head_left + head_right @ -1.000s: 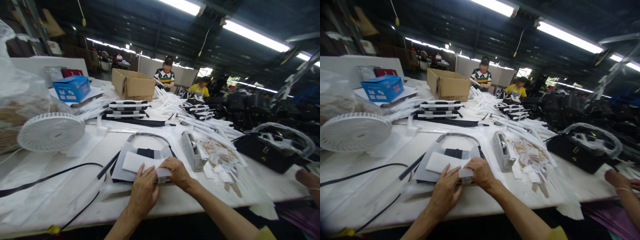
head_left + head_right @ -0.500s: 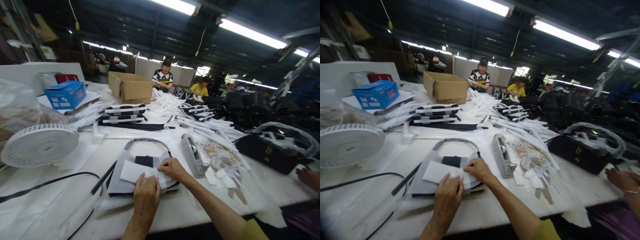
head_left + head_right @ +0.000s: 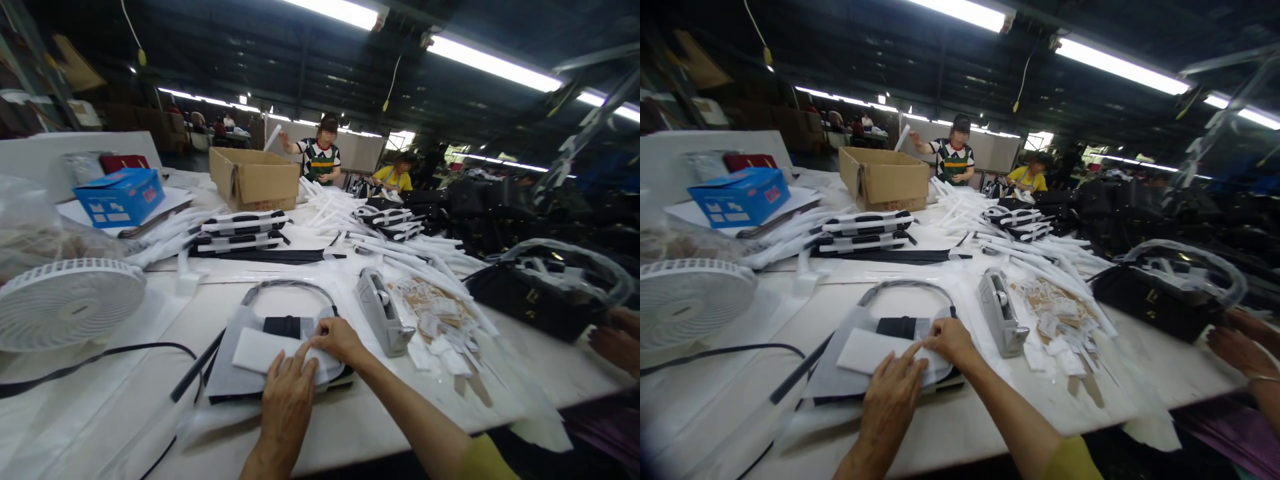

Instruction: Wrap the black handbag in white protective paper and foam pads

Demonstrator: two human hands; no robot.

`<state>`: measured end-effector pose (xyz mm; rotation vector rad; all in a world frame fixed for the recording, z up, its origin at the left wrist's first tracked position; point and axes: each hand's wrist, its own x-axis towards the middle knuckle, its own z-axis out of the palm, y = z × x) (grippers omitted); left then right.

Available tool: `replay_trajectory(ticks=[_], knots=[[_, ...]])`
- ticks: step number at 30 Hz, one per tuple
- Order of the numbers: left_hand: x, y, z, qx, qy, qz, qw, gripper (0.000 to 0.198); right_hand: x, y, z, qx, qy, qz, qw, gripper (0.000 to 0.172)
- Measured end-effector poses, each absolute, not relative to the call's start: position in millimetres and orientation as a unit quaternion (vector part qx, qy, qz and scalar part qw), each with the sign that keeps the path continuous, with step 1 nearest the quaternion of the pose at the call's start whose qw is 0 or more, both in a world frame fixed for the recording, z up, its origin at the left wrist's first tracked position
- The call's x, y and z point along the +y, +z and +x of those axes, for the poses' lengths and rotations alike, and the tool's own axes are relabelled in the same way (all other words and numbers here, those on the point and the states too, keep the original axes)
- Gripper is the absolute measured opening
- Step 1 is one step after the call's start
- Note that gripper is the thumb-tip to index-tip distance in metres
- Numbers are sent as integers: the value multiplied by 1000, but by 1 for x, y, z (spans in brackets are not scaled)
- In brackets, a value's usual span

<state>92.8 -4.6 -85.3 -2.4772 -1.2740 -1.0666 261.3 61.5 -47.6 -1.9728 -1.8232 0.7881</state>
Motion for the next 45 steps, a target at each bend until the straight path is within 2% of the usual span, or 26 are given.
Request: replay_trajectory(ticks=[4,11,17,29,33,37,45], knots=[[-5,-89,90,-403,-364,-838,60,25,68,-49,261,-640,262,-707,149,15],[-3,-96,89,-390,-359,-843,94,25,80,-41,259,-625,268,-723,123,20],[-3,-107,95,-403,-408,-815,81,25,79,-32,258,-647,270,-699,144,17],[0,-109,92,-393,-384,-831,86,23,75,-38,254,-646,223,-716,143,19],[-1,-108,95,-402,-393,-823,80,23,78,-38,252,-630,234,-717,183,22],[-2,-101,90,-389,-378,-835,90,23,68,-22,267,-599,270,-706,263,20],[3,-92,83,-343,-374,-846,165,21,3,20,415,-468,182,-762,408,32]])
